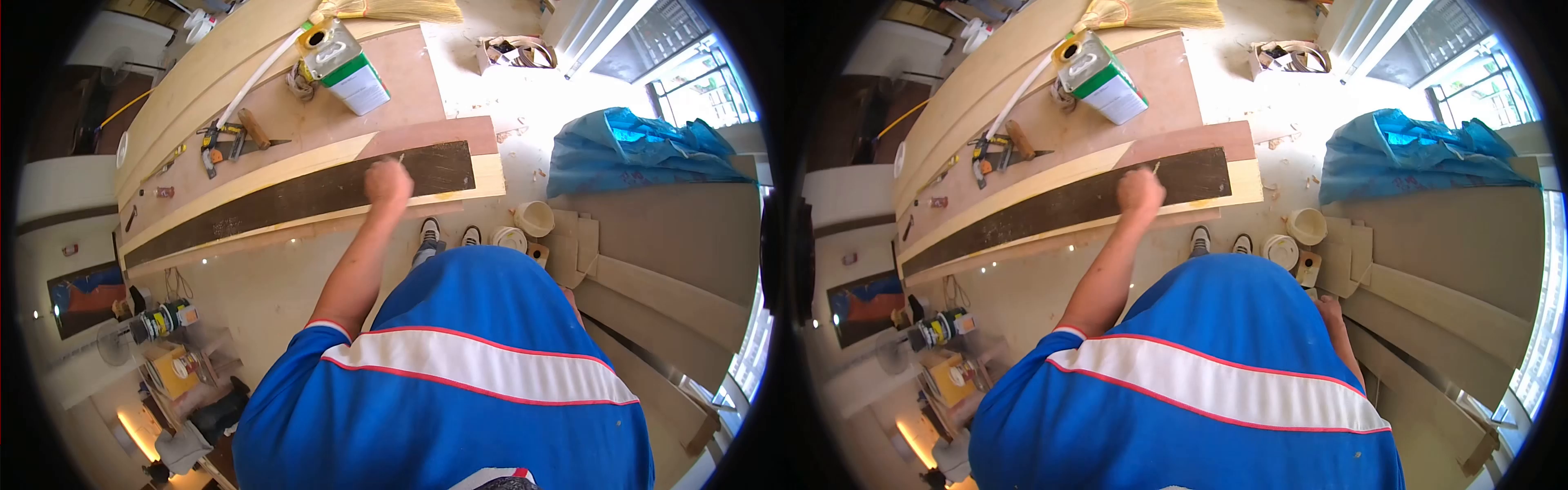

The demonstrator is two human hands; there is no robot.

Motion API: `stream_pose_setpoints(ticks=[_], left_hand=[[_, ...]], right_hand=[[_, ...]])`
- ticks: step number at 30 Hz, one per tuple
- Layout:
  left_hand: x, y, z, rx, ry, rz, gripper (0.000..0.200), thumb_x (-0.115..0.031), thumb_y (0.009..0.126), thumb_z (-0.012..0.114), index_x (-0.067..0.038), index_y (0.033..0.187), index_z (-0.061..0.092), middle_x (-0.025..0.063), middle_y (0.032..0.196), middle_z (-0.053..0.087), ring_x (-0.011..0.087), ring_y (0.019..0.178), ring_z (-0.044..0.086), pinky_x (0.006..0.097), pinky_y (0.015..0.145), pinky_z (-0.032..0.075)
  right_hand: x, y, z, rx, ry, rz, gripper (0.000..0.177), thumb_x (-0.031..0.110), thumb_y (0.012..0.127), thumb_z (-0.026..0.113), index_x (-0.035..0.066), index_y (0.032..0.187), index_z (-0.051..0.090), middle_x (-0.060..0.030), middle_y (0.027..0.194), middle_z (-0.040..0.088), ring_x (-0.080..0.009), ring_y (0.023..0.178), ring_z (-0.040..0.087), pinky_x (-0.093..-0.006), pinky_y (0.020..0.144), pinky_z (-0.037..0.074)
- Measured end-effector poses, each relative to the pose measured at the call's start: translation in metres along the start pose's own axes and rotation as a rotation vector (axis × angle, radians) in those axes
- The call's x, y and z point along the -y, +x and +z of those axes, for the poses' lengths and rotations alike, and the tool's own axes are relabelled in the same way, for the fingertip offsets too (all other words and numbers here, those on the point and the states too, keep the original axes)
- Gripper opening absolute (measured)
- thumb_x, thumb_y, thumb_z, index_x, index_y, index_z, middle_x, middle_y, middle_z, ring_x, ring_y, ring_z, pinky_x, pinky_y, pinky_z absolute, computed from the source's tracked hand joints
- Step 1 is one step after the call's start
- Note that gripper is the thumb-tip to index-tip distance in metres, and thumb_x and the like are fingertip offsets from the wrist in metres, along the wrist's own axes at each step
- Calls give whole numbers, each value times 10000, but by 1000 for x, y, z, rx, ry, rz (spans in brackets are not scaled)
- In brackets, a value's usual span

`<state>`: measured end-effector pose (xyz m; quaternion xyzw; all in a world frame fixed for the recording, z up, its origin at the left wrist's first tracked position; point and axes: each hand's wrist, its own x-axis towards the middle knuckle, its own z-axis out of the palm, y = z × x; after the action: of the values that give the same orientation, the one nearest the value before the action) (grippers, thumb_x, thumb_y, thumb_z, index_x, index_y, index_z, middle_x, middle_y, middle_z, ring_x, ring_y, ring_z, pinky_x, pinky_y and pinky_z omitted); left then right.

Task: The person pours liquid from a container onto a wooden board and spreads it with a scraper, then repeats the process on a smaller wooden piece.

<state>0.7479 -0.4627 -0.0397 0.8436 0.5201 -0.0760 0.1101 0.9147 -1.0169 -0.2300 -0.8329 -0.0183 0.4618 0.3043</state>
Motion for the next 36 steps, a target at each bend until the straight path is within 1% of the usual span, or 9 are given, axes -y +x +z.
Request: stream_pose_setpoints(ticks=[2, 5, 7, 11, 14, 18, 32, 35, 36], left_hand=[[-37, -3, 7, 25, 59, 223, 233, -115, 870, 531, 29, 957, 692, 230, 961, 691, 359, 900, 682, 439, 777, 564], [-79, -13, 22, -63, -90, 330, 236, -110, 867, 530, 23, 968, 696, 231, 1024, 667, 370, 978, 643, 441, 870, 540], [-87, -11, -7, 173, -8, 504, 230, -124, 869, 527, 14, 942, 697, 212, 1042, 661, 352, 1014, 627, 452, 851, 541], [-59, -18, -15, -17, 4, 638, 217, -159, 883, 535, -14, 896, 696, 171, 1016, 650, 319, 1006, 609, 450, 816, 537], [-41, -25, 30, -128, 141, 650, 209, -182, 884, 529, -48, 882, 690, 129, 963, 621, 283, 945, 586, 425, 765, 519], [-52, -63, 42, -215, 260, 914, 189, -207, 842, 548, -84, 861, 690, 100, 915, 599, 253, 891, 566, 386, 705, 489], [-44, -54, 29, -189, 181, 1104, 115, -154, 799, 563, -76, 815, 645, 74, 868, 591, 245, 920, 563, 400, 737, 474], [-28, -49, 21, -209, 194, 1123, 102, -136, 797, 555, -81, 825, 637, 59, 879, 592, 240, 939, 559, 397, 785, 457], [-21, -44, 15, -233, 202, 1120, 98, -131, 798, 552, -86, 818, 637, 54, 882, 594, 239, 942, 558, 395, 798, 451]], right_hand=[[18, 5, -3, -18, -208, -110, 357, 305, 838, 701, -1, 730, 552, -86, 627, 509, -152, 586, 439, -375, 558, 416], [45, 3, -2, 53, -181, -75, 371, 320, 845, 688, -15, 750, 558, -98, 642, 529, -167, 586, 477, -390, 568, 426], [43, 9, -7, 43, -181, -93, 367, 317, 848, 685, -13, 752, 554, -101, 641, 527, -167, 586, 488, -388, 570, 431], [16, 15, -2, -78, 20, -62, 322, 279, 839, 695, 5, 744, 553, -89, 625, 513, -153, 584, 482, -377, 562, 427], [-17, 14, 2, -45, 62, 9, 282, 245, 832, 705, 17, 748, 562, -77, 631, 520, -140, 590, 486, -359, 553, 425], [-22, -2, 2, -17, 13, 31, 279, 244, 833, 706, 17, 751, 567, -77, 634, 526, -138, 597, 492, -355, 554, 427], [-8, 8, 0, 16, -50, -85, 268, 243, 838, 710, 13, 765, 592, -81, 650, 558, -128, 631, 517, -341, 565, 438], [29, -18, 4, -21, 381, 102, 297, 278, 839, 706, -3, 788, 621, -99, 694, 609, -138, 665, 549, -352, 596, 458], [8, -2, 4, -14, 222, 56, 305, 287, 847, 696, -7, 808, 628, -108, 713, 623, -144, 678, 563, -357, 606, 464]])
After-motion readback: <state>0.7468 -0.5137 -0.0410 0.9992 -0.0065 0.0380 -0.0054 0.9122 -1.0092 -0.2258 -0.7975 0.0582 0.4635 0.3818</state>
